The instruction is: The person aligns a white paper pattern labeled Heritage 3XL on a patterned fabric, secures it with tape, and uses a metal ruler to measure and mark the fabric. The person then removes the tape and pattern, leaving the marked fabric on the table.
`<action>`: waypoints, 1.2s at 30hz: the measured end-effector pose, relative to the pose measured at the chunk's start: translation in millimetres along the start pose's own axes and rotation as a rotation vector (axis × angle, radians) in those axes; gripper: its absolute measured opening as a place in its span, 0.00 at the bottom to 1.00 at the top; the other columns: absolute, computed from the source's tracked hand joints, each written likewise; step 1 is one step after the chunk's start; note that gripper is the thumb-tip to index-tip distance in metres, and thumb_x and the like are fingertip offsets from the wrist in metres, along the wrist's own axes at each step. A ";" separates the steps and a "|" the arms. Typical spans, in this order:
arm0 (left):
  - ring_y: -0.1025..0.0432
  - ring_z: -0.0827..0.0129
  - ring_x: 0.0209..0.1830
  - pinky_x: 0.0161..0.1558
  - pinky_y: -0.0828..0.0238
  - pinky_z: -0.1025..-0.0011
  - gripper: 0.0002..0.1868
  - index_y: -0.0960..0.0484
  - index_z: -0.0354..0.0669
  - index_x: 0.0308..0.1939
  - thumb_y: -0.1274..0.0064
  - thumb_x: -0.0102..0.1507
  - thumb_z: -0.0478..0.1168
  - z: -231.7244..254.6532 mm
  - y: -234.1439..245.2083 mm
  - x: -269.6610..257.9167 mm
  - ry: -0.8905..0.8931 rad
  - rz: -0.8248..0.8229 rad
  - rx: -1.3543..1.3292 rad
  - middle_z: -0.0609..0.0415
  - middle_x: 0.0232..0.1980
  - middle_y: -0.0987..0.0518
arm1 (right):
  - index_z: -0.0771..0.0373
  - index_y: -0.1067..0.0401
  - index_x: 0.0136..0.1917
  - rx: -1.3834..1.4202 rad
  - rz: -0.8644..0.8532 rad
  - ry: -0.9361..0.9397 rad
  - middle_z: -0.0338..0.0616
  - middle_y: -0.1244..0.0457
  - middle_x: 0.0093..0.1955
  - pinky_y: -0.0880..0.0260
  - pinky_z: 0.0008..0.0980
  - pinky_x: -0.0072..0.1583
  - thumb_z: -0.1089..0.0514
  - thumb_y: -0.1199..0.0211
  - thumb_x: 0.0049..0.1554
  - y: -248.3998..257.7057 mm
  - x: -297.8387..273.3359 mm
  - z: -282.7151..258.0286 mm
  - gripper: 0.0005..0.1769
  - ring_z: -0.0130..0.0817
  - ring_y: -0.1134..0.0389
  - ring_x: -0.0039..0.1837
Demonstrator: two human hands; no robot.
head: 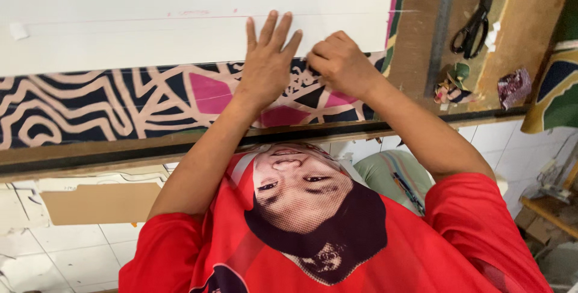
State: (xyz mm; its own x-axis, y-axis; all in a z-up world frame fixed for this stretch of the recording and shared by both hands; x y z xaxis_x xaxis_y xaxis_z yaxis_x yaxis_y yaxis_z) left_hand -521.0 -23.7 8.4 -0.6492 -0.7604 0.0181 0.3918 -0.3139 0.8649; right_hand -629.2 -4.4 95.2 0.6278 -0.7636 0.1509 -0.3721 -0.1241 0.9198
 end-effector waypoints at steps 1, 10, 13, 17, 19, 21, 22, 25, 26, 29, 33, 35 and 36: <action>0.62 0.52 0.85 0.78 0.81 0.40 0.32 0.26 0.46 0.74 0.56 0.65 0.28 -0.3 -1.2 -0.8 -0.012 0.018 0.022 0.44 0.84 0.48 | 0.65 0.26 0.46 0.001 0.017 0.014 0.43 0.35 0.44 0.34 0.39 0.56 0.65 0.31 0.44 -1.5 1.0 -0.6 0.14 0.41 0.33 0.48; 0.60 0.47 0.85 0.76 0.84 0.31 0.34 0.24 0.63 0.75 0.51 0.66 0.30 8.0 -3.2 -2.3 -0.063 0.036 0.116 0.43 0.82 0.45 | 0.64 0.26 0.39 -0.018 -0.027 0.047 0.40 0.37 0.39 0.33 0.36 0.56 0.65 0.33 0.51 -2.0 -20.5 20.4 0.03 0.33 0.35 0.44; 0.58 0.45 0.85 0.75 0.84 0.30 0.38 0.24 0.69 0.74 0.51 0.63 0.28 10.4 -2.3 -2.2 -0.078 0.020 0.185 0.43 0.82 0.46 | 0.64 0.27 0.38 -0.004 -0.065 0.021 0.42 0.35 0.41 0.32 0.37 0.58 0.65 0.33 0.48 10.8 -49.9 41.7 0.04 0.36 0.33 0.47; 0.56 0.43 0.84 0.74 0.85 0.28 0.38 0.23 0.70 0.74 0.51 0.63 0.27 11.3 0.3 0.5 -0.079 0.009 0.168 0.42 0.81 0.46 | 0.64 0.24 0.44 -0.172 -0.187 -0.025 0.42 0.34 0.44 0.33 0.35 0.58 0.63 0.32 0.53 16.0 -81.0 67.6 0.04 0.33 0.33 0.47; 0.55 0.43 0.84 0.74 0.85 0.27 0.39 0.23 0.70 0.74 0.51 0.62 0.27 11.9 -1.2 0.6 -0.078 -0.006 0.156 0.42 0.81 0.46 | 0.65 0.22 0.46 -0.212 -0.195 -0.047 0.41 0.33 0.46 0.33 0.34 0.59 0.70 0.35 0.48 28.5 -98.9 75.4 0.11 0.34 0.32 0.48; 0.54 0.43 0.83 0.73 0.85 0.27 0.40 0.23 0.70 0.74 0.51 0.61 0.26 11.5 -2.2 0.2 -0.081 -0.012 0.159 0.42 0.81 0.46 | 0.65 0.22 0.47 -0.201 -0.196 -0.064 0.41 0.33 0.45 0.34 0.36 0.61 0.67 0.35 0.47 37.3 -110.7 81.9 0.12 0.36 0.32 0.49; 0.55 0.43 0.84 0.74 0.85 0.27 0.39 0.23 0.70 0.74 0.51 0.62 0.27 10.4 -2.8 0.2 -0.077 -0.021 0.158 0.42 0.82 0.46 | 0.65 0.22 0.48 -0.198 -0.196 -0.074 0.41 0.34 0.45 0.34 0.36 0.61 0.66 0.35 0.47 41.7 -115.3 86.9 0.13 0.37 0.32 0.49; 0.58 0.42 0.85 0.73 0.86 0.27 0.38 0.24 0.70 0.74 0.51 0.64 0.28 10.7 -2.2 1.2 -0.077 -0.027 0.164 0.41 0.84 0.48 | 0.59 0.22 0.46 -0.324 -0.343 -0.193 0.39 0.35 0.43 0.35 0.38 0.61 0.65 0.34 0.53 50.3 -141.6 105.2 0.07 0.36 0.32 0.49; 0.59 0.41 0.85 0.73 0.87 0.27 0.37 0.24 0.69 0.74 0.51 0.64 0.29 12.7 -1.3 3.5 -0.082 -0.015 0.172 0.39 0.85 0.49 | 0.58 0.22 0.47 -0.371 -0.349 -0.268 0.39 0.35 0.43 0.35 0.38 0.61 0.65 0.34 0.50 59.9 -154.4 111.8 0.10 0.38 0.32 0.49; 0.63 0.36 0.80 0.68 0.88 0.22 0.37 0.29 0.61 0.71 0.46 0.55 0.39 0.0 -12.5 6.5 0.097 -0.284 -0.147 0.35 0.79 0.50 | 0.58 0.22 0.56 -0.374 -0.248 -0.422 0.43 0.35 0.45 0.34 0.39 0.57 0.64 0.34 0.49 95.1 -188.3 104.7 0.19 0.42 0.32 0.50; 0.61 0.42 0.82 0.71 0.86 0.25 0.36 0.31 0.65 0.72 0.50 0.60 0.33 5.2 18.6 11.5 0.065 -0.216 -0.087 0.41 0.82 0.50 | 0.63 0.23 0.59 -0.225 0.031 -0.592 0.51 0.33 0.52 0.31 0.41 0.57 0.66 0.35 0.64 108.4 -191.8 88.7 0.10 0.48 0.32 0.52; 0.63 0.46 0.81 0.70 0.85 0.29 0.38 0.34 0.62 0.72 0.52 0.57 0.32 7.1 22.8 10.8 0.083 -0.296 -0.076 0.42 0.80 0.52 | 0.66 0.23 0.59 -0.242 0.087 -0.599 0.52 0.33 0.51 0.30 0.40 0.57 0.67 0.35 0.65 106.1 -198.7 73.7 0.08 0.48 0.31 0.53; 0.62 0.47 0.81 0.71 0.83 0.31 0.39 0.36 0.61 0.73 0.52 0.57 0.32 6.9 28.8 11.5 0.106 -0.291 -0.118 0.42 0.80 0.51 | 0.66 0.24 0.58 -0.137 0.135 -0.654 0.51 0.34 0.50 0.31 0.37 0.56 0.67 0.34 0.67 101.1 -201.5 70.5 0.06 0.44 0.32 0.51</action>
State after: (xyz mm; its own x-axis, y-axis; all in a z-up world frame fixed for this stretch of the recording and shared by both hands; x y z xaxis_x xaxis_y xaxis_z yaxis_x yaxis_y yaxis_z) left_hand -521.6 -37.5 37.0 -0.6759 -0.6820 -0.2793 0.2764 -0.5859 0.7618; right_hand -841.5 92.3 132.3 0.0235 -0.9981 0.0571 -0.3015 0.0474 0.9523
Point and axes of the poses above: each hand's wrist, its own x-axis towards the middle knuckle, its own y-axis out of the back of the hand, z = x × y, the point moved 8 cm from there along x, towards the middle knuckle
